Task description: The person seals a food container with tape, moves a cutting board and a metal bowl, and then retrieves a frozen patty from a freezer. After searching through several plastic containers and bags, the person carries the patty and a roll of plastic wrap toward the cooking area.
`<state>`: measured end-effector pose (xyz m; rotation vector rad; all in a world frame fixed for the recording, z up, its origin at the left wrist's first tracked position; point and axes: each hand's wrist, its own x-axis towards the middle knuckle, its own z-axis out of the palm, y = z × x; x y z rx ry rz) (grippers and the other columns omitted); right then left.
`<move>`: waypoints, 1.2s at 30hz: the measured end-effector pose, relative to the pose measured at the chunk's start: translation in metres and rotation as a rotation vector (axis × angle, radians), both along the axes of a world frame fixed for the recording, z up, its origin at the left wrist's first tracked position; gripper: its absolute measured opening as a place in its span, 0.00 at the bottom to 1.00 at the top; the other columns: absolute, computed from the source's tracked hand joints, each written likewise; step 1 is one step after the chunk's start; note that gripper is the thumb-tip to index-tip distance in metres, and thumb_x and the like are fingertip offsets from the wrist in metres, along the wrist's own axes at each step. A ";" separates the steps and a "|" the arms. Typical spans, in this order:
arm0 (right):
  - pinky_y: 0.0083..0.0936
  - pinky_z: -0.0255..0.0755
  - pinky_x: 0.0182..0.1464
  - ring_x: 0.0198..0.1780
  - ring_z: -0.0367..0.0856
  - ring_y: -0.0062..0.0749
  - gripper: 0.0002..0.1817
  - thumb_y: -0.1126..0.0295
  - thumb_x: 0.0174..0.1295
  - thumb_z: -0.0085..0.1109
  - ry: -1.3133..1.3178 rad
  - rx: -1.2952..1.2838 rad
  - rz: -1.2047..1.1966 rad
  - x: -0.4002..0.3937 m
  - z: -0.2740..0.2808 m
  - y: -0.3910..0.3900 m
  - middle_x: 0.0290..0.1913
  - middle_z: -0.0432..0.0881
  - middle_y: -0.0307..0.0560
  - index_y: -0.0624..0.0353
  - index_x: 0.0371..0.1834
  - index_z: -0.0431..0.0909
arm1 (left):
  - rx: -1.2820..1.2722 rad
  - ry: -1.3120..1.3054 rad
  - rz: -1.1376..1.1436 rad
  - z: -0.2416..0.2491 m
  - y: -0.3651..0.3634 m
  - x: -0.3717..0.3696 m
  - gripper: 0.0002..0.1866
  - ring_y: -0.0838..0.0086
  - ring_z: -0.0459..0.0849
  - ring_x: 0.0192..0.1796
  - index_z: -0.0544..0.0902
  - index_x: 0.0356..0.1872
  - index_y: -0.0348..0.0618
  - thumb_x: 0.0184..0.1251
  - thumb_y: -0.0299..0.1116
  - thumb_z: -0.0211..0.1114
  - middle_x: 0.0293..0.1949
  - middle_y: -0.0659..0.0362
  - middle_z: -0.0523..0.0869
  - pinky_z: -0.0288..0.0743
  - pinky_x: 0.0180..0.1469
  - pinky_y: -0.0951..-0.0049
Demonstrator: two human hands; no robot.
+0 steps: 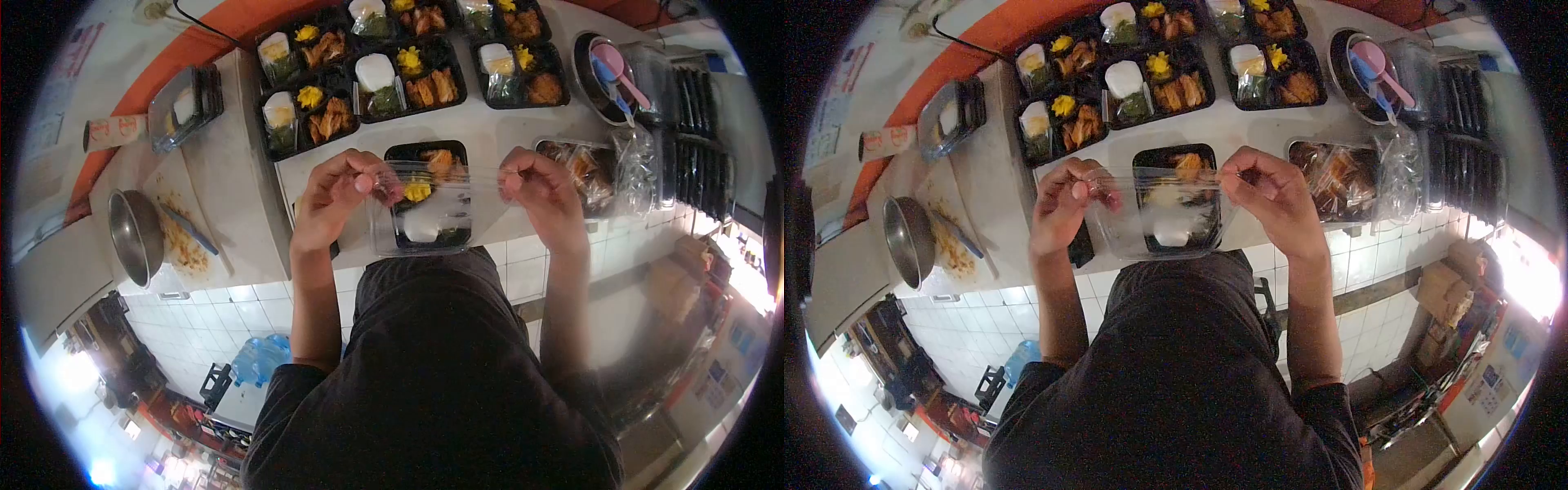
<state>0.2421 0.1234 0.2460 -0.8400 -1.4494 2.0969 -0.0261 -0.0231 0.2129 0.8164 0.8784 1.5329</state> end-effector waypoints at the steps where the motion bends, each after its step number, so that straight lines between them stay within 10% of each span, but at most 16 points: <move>1: 0.17 0.68 0.45 0.40 0.74 0.16 0.06 0.73 0.70 0.63 0.016 0.020 0.027 0.002 -0.002 0.002 0.38 0.80 0.35 0.65 0.43 0.81 | -0.029 -0.001 0.021 0.000 0.002 0.004 0.12 0.64 0.87 0.41 0.76 0.44 0.43 0.77 0.42 0.60 0.40 0.52 0.85 0.82 0.37 0.66; 8: 0.23 0.75 0.50 0.42 0.81 0.23 0.10 0.69 0.70 0.63 -0.137 0.035 -0.032 -0.011 -0.037 0.008 0.41 0.84 0.41 0.64 0.48 0.82 | -0.199 -0.125 0.446 -0.038 -0.048 -0.061 0.14 0.58 0.89 0.47 0.80 0.47 0.43 0.81 0.42 0.53 0.44 0.48 0.88 0.85 0.47 0.63; 13: 0.38 0.74 0.59 0.55 0.79 0.46 0.18 0.68 0.62 0.67 -0.680 1.024 0.046 -0.008 -0.142 -0.001 0.51 0.80 0.53 0.54 0.56 0.81 | -0.278 -0.198 0.650 -0.051 -0.095 -0.110 0.14 0.62 0.89 0.44 0.82 0.49 0.45 0.80 0.42 0.54 0.44 0.51 0.89 0.83 0.47 0.68; 36: 0.52 0.65 0.65 0.66 0.66 0.54 0.26 0.62 0.60 0.68 -0.822 1.067 0.148 -0.031 -0.160 -0.030 0.62 0.67 0.55 0.53 0.62 0.79 | -0.406 -0.298 0.505 -0.068 -0.081 -0.083 0.14 0.61 0.88 0.49 0.80 0.46 0.45 0.81 0.44 0.54 0.47 0.53 0.86 0.83 0.48 0.69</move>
